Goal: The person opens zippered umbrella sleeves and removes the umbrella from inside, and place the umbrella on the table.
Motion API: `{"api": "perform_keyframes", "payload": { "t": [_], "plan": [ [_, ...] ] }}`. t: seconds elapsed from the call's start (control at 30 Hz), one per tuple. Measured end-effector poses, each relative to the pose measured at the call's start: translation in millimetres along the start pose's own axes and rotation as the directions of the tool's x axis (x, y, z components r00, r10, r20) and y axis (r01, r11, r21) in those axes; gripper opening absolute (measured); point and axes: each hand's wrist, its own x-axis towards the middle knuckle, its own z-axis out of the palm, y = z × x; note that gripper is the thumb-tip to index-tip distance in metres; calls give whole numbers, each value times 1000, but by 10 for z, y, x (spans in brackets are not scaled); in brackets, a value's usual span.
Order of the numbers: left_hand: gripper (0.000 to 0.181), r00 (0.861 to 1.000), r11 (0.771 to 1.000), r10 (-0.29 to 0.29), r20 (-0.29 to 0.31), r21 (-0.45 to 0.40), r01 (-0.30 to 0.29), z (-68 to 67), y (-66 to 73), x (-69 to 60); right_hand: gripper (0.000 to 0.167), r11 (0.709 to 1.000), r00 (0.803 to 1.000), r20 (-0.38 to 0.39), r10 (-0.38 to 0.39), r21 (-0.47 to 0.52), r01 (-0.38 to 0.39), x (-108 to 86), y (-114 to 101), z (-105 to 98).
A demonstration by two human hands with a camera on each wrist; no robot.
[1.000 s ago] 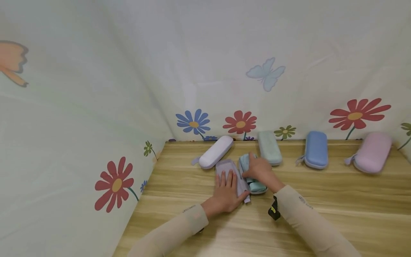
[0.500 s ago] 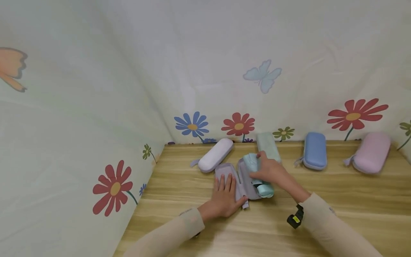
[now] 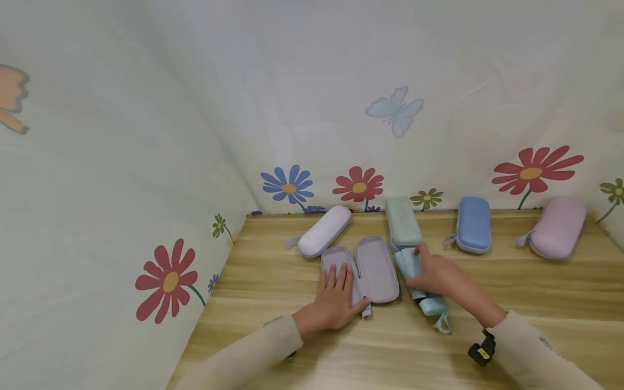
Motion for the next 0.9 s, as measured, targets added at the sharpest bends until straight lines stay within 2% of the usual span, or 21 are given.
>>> {"api": "perform_keyframes", "payload": {
  "t": [0.17, 0.37, 0.5, 0.73, 0.9],
  "plan": [
    [98, 999, 1000, -2, 34, -25, 3, -94, -1, -20, 83, 1000, 1000, 3, 11, -25, -11, 37, -15, 126],
    [98, 998, 1000, -2, 60, -29, 4, -141, -11, -11, 84, 1000, 1000, -3, 5, -11, -5, 23, -29, 130],
    [100, 993, 1000, -9, 114, 4, 9, -180, 12, -10, 84, 1000, 1000, 6, 4, -1, -4, 5, -9, 153],
    [96, 995, 997, 19, 94, 68, -26, -304, 36, -72, 88, 1000, 999, -35, 7, 7, -7, 15, 5, 144],
    [95, 988, 991, 41, 150, 120, -59, -369, 33, -109, 91, 1000, 999, -53, 5, 0, -5, 39, 14, 144]
  ]
}}
